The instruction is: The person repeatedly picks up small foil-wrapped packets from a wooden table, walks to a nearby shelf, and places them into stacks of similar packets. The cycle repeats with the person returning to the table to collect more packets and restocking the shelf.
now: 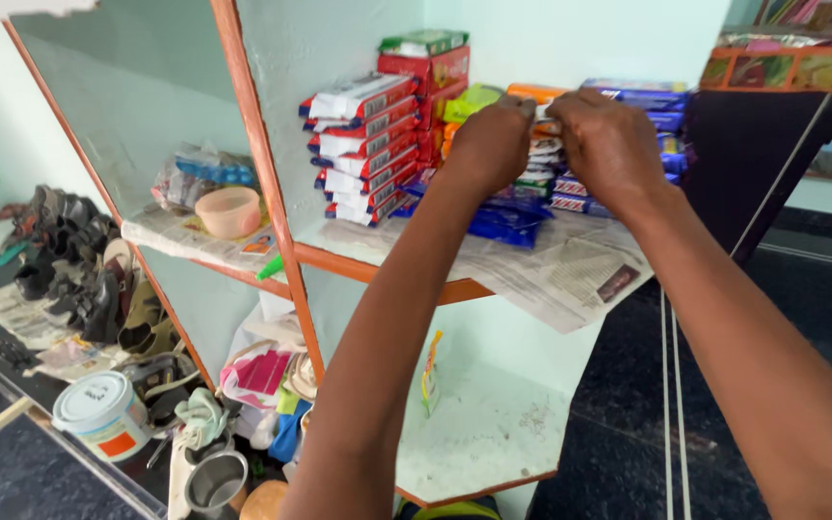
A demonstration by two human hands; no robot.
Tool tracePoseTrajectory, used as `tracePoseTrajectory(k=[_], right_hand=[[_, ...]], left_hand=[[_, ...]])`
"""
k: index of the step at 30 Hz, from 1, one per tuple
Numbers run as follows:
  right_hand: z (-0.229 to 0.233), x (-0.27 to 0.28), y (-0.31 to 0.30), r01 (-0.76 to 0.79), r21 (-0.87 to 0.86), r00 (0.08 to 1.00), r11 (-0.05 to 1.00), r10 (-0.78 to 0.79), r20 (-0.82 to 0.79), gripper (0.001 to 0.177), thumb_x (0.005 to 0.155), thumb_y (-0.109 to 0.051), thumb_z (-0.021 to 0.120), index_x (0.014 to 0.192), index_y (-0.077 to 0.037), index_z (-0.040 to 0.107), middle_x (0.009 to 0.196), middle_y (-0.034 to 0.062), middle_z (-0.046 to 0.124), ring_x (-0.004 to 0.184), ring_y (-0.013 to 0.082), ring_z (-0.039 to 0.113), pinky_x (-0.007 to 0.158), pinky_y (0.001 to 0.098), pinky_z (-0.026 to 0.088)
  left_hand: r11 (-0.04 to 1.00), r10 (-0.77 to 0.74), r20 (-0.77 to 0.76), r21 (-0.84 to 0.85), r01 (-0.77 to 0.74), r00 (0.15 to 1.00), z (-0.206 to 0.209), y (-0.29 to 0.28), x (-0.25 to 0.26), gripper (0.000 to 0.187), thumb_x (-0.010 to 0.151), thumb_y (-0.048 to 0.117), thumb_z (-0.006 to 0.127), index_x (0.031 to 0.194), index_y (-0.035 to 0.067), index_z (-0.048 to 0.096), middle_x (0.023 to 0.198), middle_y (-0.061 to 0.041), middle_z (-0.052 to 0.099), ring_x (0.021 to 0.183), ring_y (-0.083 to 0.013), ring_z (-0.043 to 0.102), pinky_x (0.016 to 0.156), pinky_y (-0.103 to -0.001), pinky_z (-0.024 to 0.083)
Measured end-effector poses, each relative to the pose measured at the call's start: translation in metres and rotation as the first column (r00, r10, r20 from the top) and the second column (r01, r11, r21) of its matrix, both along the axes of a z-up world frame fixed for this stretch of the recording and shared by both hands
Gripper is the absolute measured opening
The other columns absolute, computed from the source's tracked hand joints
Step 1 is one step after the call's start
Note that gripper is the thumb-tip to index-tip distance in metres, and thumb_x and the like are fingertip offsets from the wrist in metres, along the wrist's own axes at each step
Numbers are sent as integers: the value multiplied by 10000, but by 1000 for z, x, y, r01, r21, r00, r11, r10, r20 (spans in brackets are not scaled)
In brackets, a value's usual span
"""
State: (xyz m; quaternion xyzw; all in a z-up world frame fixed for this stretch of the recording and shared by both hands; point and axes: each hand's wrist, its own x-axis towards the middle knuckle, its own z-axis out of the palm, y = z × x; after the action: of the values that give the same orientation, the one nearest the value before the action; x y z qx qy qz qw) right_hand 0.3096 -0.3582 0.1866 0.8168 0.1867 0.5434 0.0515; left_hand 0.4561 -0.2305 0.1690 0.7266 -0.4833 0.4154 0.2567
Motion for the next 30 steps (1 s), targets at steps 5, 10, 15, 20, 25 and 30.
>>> tracePoseTrajectory(k=[5, 10, 15, 20, 25, 30], right_hand=[[-4, 34, -12, 96, 18, 994, 995, -95, -48, 164, 955, -39, 622, 1051, -58, 753, 1004, 186, 718, 853, 405, 694, 754, 499, 550], [-11, 52, -20, 207, 28, 971, 978, -202, -125, 111, 972, -98, 670, 990, -58, 772, 968, 193, 720, 844, 405, 692, 759, 503, 546], [-9, 52, -14, 245, 79, 957, 966, -228, -177, 117, 957, -130, 689, 993, -87, 791, 991, 159, 738, 843, 388, 699, 764, 488, 551], [-11, 47, -1, 292, 57, 947, 955, -280, -157, 105, 940, -150, 715, 978, -98, 797, 980, 137, 746, 844, 383, 697, 729, 485, 544], [-15, 45, 3, 337, 28, 933, 941, -331, -139, 86, 939, -150, 718, 963, -100, 784, 951, 129, 744, 827, 350, 703, 735, 471, 548], [-16, 43, 3, 379, -45, 915, 924, -381, -135, 57, 903, -135, 725, 912, -106, 774, 882, 128, 735, 820, 341, 696, 724, 467, 540]], left_hand=[[1000, 12, 21, 13, -12, 1000, -10, -15, 27, 224, 836, 37, 566, 1033, 21, 672, 1046, -208, 701, 977, -400, 685, 827, -497, 555], [980, 128, 156, 129, -149, 979, -28, -28, 37, 271, 817, 63, 627, 1080, 27, 685, 1057, -172, 714, 1081, -364, 663, 1004, -505, 481], [975, 193, 205, 68, -211, 960, -26, -29, 27, 281, 748, 110, 676, 1021, 70, 731, 1055, -135, 730, 1167, -370, 602, 1050, -533, 419], [957, 195, 31, 212, -197, 980, -11, -7, -1, 283, 742, 208, 732, 1004, 102, 749, 1107, -96, 728, 1202, -340, 579, 1014, -500, 432], [952, 181, 17, 249, -180, 983, -3, 1, -9, 332, 673, 271, 765, 984, 154, 769, 1019, -64, 747, 1181, -328, 569, 982, -528, 410], [968, 200, 118, 129, -215, 973, -13, -8, 6, 165, 871, 155, 626, 863, 152, 791, 934, -54, 778, 1177, -311, 592, 981, -545, 405]])
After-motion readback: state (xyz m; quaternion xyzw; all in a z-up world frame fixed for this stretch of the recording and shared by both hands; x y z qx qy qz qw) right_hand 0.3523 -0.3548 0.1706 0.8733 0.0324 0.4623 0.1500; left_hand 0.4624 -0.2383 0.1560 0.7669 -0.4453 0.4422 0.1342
